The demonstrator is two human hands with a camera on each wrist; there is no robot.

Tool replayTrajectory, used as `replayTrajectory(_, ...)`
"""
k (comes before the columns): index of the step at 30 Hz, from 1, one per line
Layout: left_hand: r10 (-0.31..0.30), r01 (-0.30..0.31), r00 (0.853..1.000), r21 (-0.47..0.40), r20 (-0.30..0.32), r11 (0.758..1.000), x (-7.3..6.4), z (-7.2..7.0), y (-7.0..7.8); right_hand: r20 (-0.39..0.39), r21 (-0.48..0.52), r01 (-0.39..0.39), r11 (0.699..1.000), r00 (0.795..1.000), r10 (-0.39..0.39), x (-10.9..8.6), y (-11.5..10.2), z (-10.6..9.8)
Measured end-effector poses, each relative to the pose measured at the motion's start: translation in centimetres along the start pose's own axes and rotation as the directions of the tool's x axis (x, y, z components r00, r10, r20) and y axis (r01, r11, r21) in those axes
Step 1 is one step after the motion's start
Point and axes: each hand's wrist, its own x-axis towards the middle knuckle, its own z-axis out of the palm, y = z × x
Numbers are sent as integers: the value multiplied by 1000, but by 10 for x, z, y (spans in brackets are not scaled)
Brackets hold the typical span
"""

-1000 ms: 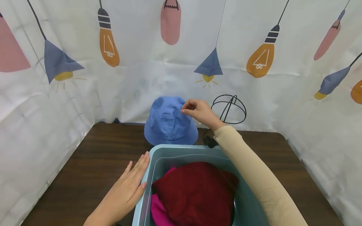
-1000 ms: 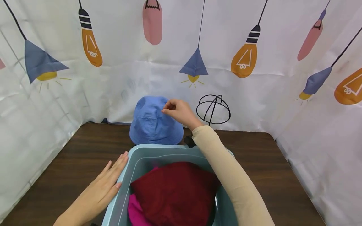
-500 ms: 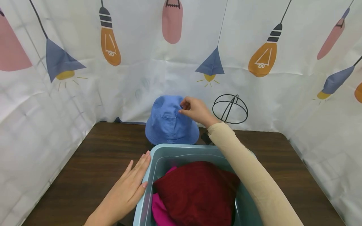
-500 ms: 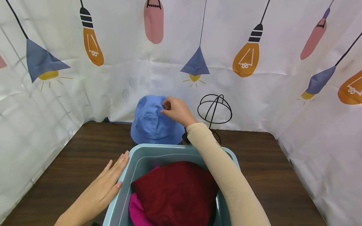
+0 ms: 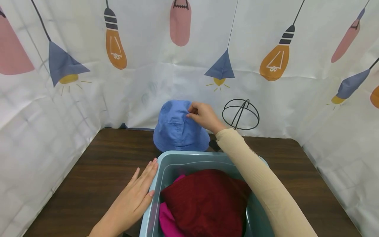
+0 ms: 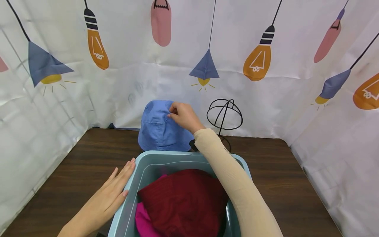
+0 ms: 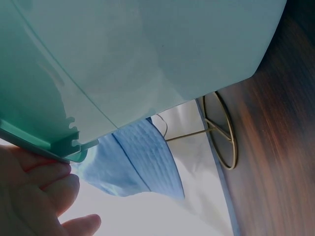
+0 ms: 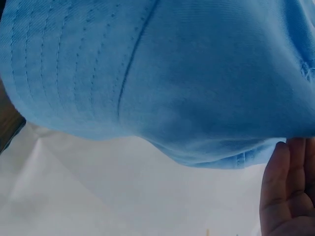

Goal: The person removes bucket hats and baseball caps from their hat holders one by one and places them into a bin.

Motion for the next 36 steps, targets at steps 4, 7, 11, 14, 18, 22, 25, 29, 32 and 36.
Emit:
replayTrajectory(4, -6, 6, 1000, -6, 11, 1000, -1, 0, 0, -36, 20, 22, 1000, 999, -21, -2, 0, 1)
replayTrajectory(7, -18, 19, 999, -5, 29, 1000, -2, -1, 0, -73, 25, 40, 999, 997, -39, -2, -1, 2)
replayTrajectory(11, -40, 40, 998, 0, 56, 999, -4, -1, 0, -123, 24, 76, 997, 990, -72, 0, -4, 1)
replayTrajectory(14, -49, 50, 997, -6, 67, 999, -3, -2, 0, -153, 26, 102, 994, 984, -97, 1, -7, -1)
replayTrajectory(18, -23, 23, 999, -4, 34, 1000, -3, -1, 0, -180, 29, 114, 993, 978, -107, 3, -11, -3)
replayTrajectory(22, -10, 10, 1000, 4, 13, 1000, -2, -1, 0, -198, 26, 119, 993, 974, -112, 6, -14, -5)
replayTrajectory(25, -25, 25, 1000, 5, 16, 1000, -2, 0, 0, -214, 18, 128, 992, 969, -122, 8, -16, -6)
replayTrajectory(29, -29, 29, 1000, 3, 4, 1000, -3, 1, 0, -235, 18, 125, 992, 965, -117, 9, -21, -7)
replayTrajectory(32, -24, 24, 1000, 4, 1, 1000, -3, 1, 0, -248, 36, 97, 995, 965, -86, 9, -25, -8)
replayTrajectory(36, -22, 22, 1000, 3, 3, 1000, -2, 0, 0, -280, 71, 64, 995, 959, -42, 10, -26, -7)
